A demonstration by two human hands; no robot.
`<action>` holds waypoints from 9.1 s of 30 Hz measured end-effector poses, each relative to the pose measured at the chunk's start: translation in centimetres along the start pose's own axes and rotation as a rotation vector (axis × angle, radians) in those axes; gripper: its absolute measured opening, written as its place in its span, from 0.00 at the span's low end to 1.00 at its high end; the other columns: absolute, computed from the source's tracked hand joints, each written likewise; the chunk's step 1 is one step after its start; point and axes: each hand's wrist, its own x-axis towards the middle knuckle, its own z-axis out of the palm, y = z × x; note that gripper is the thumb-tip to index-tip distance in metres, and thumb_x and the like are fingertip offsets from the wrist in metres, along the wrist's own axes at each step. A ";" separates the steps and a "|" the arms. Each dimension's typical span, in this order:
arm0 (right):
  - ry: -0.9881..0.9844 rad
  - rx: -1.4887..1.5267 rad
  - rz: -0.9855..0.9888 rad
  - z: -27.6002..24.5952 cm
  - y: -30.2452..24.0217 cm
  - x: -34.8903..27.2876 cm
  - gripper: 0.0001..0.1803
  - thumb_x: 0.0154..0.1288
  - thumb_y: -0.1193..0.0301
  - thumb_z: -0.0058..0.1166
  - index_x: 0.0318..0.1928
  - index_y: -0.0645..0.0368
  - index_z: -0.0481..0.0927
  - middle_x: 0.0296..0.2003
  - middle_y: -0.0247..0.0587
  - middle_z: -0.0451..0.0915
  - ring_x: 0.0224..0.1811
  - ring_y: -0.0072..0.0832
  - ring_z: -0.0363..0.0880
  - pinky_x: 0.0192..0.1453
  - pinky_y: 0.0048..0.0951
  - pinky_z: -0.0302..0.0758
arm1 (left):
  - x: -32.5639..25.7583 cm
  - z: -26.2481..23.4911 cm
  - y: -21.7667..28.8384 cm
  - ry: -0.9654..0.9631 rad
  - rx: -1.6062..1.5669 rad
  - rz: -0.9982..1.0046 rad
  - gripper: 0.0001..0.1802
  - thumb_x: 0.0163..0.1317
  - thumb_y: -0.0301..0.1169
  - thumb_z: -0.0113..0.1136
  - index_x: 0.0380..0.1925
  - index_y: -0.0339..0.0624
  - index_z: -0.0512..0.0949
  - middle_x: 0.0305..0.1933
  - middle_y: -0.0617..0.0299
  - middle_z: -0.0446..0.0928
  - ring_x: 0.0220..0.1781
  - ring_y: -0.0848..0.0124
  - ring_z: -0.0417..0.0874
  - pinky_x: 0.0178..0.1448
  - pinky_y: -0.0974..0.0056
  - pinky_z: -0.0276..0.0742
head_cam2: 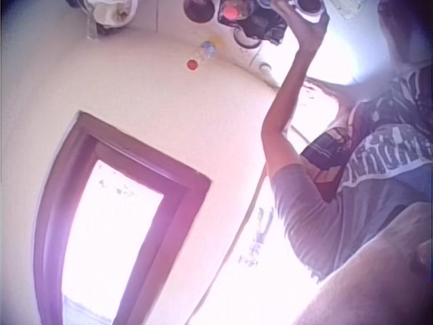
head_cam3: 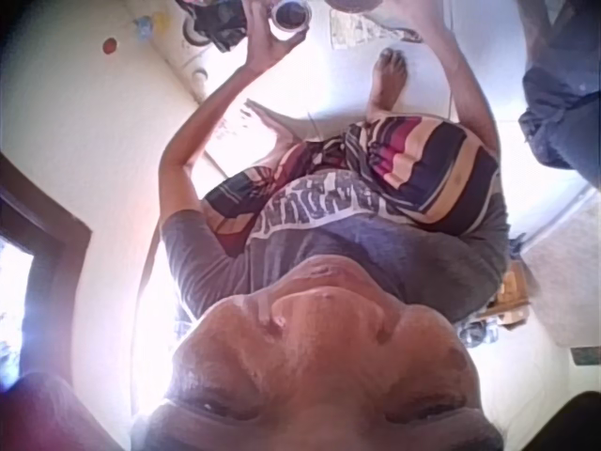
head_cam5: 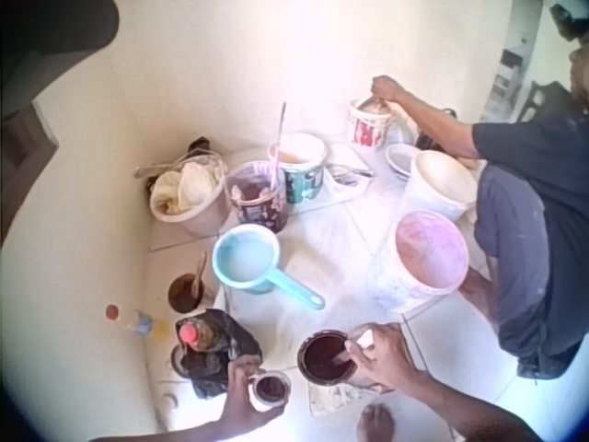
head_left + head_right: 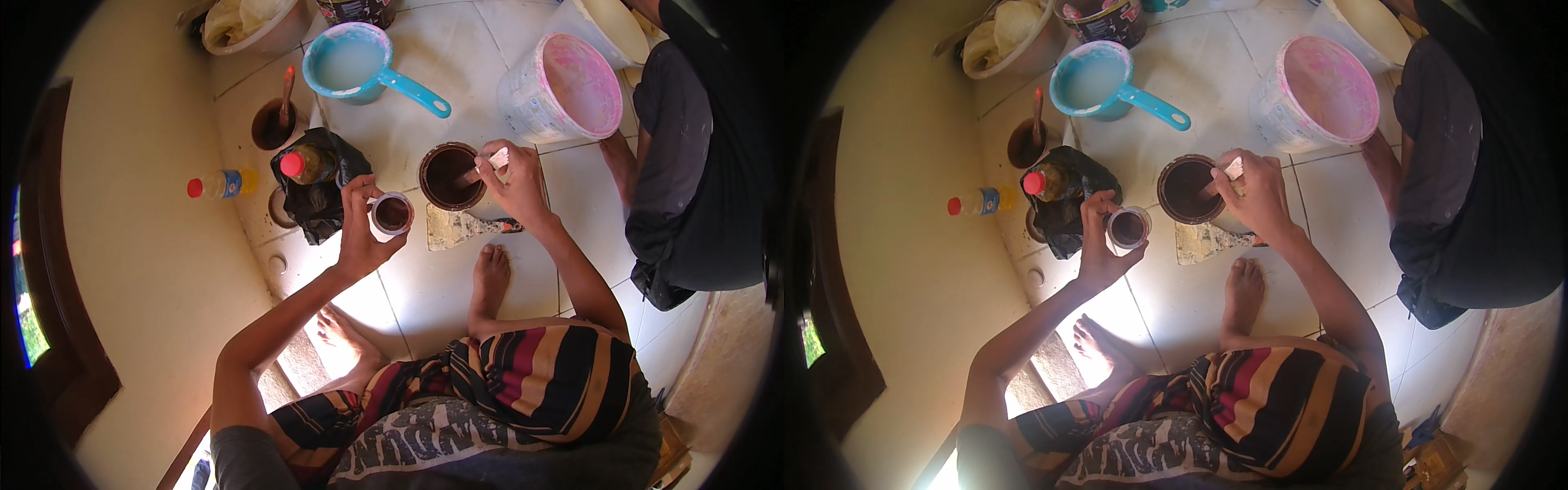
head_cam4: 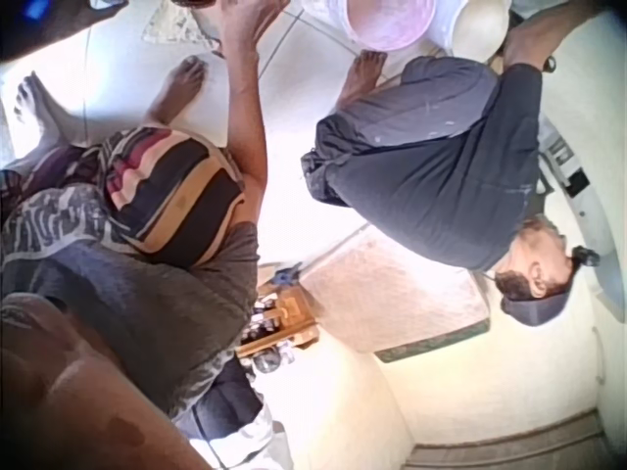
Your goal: The person pours yellow paint into a small container of brown paint, stirs the mixture with a wooden stick, and then uses a brush to apply the paint to a piece of paper.
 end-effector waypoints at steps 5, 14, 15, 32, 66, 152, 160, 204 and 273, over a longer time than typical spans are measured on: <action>0.043 0.095 0.046 0.8 0.5 0.2 0.17 0.62 0.67 0.66 0.48 0.61 0.78 0.36 0.42 0.79 0.31 0.35 0.78 0.36 0.31 0.73 | -0.1 -0.9 0.3 0.031 0.024 0.032 0.40 0.42 0.24 0.77 0.53 0.42 0.61 0.63 0.46 0.58 0.66 0.52 0.65 0.63 0.52 0.74; 0.145 0.064 -0.147 -3.5 -4.8 5.0 0.31 0.60 0.71 0.65 0.63 0.59 0.68 0.46 0.42 0.75 0.35 0.29 0.68 0.42 0.28 0.71 | -0.8 -9.7 2.1 0.212 0.026 0.161 0.40 0.39 0.20 0.75 0.52 0.43 0.61 0.59 0.48 0.60 0.63 0.53 0.67 0.65 0.57 0.69; 0.062 0.028 -0.191 -4.1 -5.8 6.8 0.31 0.60 0.72 0.64 0.63 0.59 0.68 0.46 0.43 0.76 0.36 0.31 0.71 0.43 0.29 0.72 | 0.6 -10.6 3.8 0.329 -0.139 0.167 0.40 0.39 0.18 0.72 0.52 0.42 0.60 0.57 0.50 0.61 0.60 0.59 0.68 0.66 0.59 0.66; -0.801 -0.605 -0.878 21.9 -15.8 25.3 0.70 0.27 0.69 0.82 0.75 0.53 0.53 0.70 0.51 0.62 0.73 0.47 0.59 0.77 0.45 0.58 | -5.6 -12.8 -7.3 0.787 -0.031 -0.227 0.40 0.44 0.22 0.75 0.57 0.38 0.62 0.56 0.52 0.64 0.58 0.58 0.73 0.59 0.57 0.75; -0.491 -0.731 -1.271 11.1 -27.4 23.3 0.46 0.29 0.73 0.78 0.58 0.52 0.77 0.51 0.34 0.74 0.58 0.36 0.70 0.58 0.36 0.73 | 1.5 -14.9 -5.1 0.706 -0.067 -0.064 0.38 0.44 0.22 0.75 0.57 0.40 0.68 0.54 0.54 0.71 0.58 0.61 0.78 0.61 0.57 0.75; -0.189 -1.144 -1.350 9.3 -30.1 19.6 0.32 0.53 0.65 0.62 0.62 0.51 0.73 0.58 0.33 0.72 0.59 0.29 0.68 0.56 0.32 0.67 | 3.5 -15.8 -3.3 0.680 -0.161 -0.017 0.39 0.46 0.21 0.75 0.58 0.37 0.65 0.56 0.55 0.70 0.61 0.63 0.75 0.69 0.58 0.69; -0.152 -1.095 -1.388 9.2 -30.1 19.5 0.29 0.53 0.65 0.62 0.57 0.52 0.75 0.53 0.31 0.72 0.57 0.28 0.67 0.55 0.31 0.66 | 3.6 -15.7 -3.3 0.672 -0.183 -0.022 0.39 0.47 0.21 0.75 0.58 0.37 0.64 0.56 0.54 0.70 0.62 0.62 0.74 0.70 0.58 0.69; -0.707 -0.535 -0.679 25.7 -15.7 24.5 0.56 0.35 0.54 0.78 0.68 0.49 0.67 0.57 0.50 0.74 0.59 0.50 0.74 0.63 0.47 0.70 | -3.3 -14.2 -4.0 0.680 -0.173 -0.107 0.35 0.45 0.21 0.75 0.53 0.39 0.66 0.50 0.55 0.73 0.53 0.65 0.79 0.60 0.62 0.75; 0.144 0.299 -0.297 -4.9 -7.5 -1.1 0.06 0.69 0.77 0.56 0.45 0.62 0.78 0.34 0.45 0.82 0.29 0.33 0.81 0.33 0.30 0.78 | 5.7 2.1 4.6 0.226 0.041 0.241 0.34 0.42 0.18 0.74 0.52 0.40 0.69 0.52 0.54 0.72 0.54 0.56 0.77 0.57 0.59 0.75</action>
